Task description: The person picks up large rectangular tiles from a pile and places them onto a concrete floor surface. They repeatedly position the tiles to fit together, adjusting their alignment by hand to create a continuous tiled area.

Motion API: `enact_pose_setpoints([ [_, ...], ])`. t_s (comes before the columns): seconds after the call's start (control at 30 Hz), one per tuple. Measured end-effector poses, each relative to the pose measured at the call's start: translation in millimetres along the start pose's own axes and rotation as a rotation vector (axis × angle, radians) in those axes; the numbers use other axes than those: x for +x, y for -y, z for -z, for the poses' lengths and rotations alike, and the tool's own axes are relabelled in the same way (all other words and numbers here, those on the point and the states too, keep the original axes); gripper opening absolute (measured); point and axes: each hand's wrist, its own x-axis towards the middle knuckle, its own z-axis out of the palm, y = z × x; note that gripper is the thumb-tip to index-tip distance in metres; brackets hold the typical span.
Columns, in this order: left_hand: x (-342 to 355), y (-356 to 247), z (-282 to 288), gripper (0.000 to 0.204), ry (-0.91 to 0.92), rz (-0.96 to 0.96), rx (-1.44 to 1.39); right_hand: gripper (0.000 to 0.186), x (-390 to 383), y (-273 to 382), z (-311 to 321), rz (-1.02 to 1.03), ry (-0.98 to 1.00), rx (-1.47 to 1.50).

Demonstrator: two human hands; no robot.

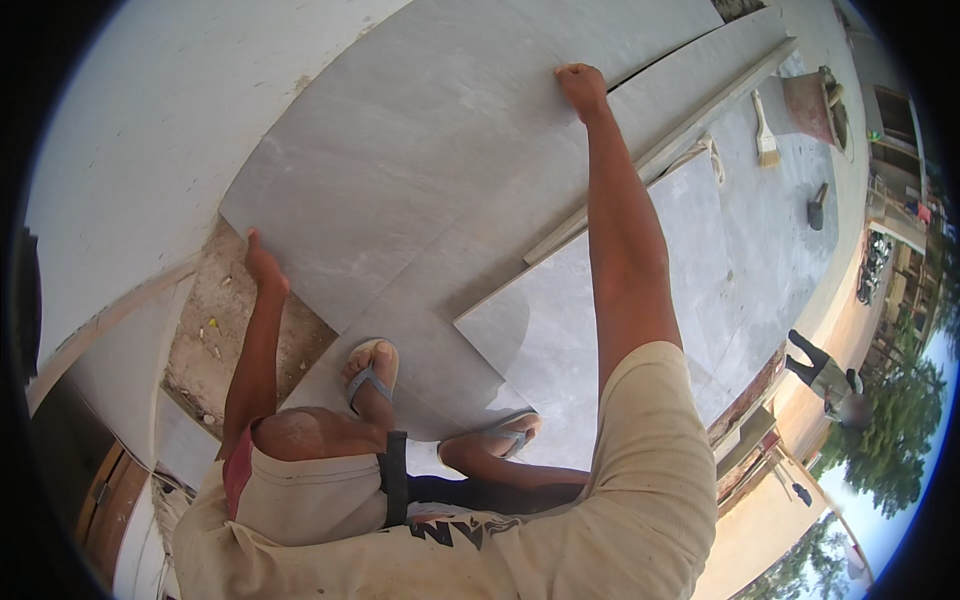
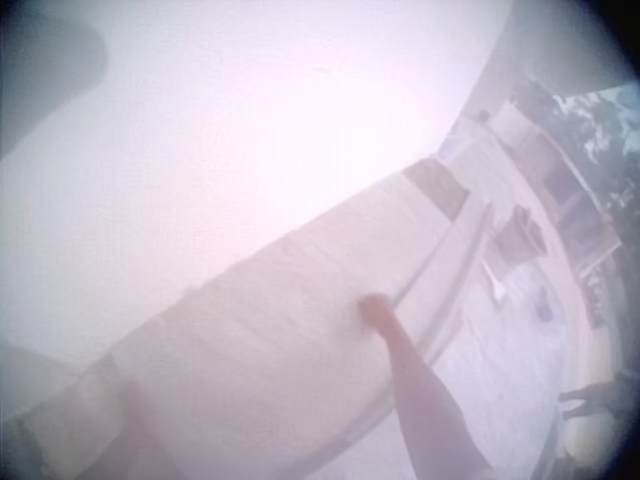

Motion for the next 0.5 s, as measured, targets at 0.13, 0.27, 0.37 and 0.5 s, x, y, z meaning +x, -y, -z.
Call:
enact_pose_setpoints([
  [0.13, -1.6, 1.1, -3.0, 0.055, -0.003, -0.016, 0.006, 0.027, -0.2, -3.8, 1.1, 0.037, -0.033, 0.018],
  [0.27, 4.8, 5.0, 1.8, 0.054, 0.040, -0.009, -0.057, 0.028, -2.5, -2.2, -1.7, 0.118, -0.088, -0.053],
  [0.37, 6.2, 6.2, 3.4, 0.054, 0.071, 0.030, -0.083, 0.029, -1.2, -0.7, -2.7, 0.053, -0.064, -0.002],
  [0.5, 14.9, 10.3, 3.5, 0.056, 0.006, 0.000, -0.047, 0.032, -1.7, -2.7, -0.4, 0.015, -0.031, 0.029],
])
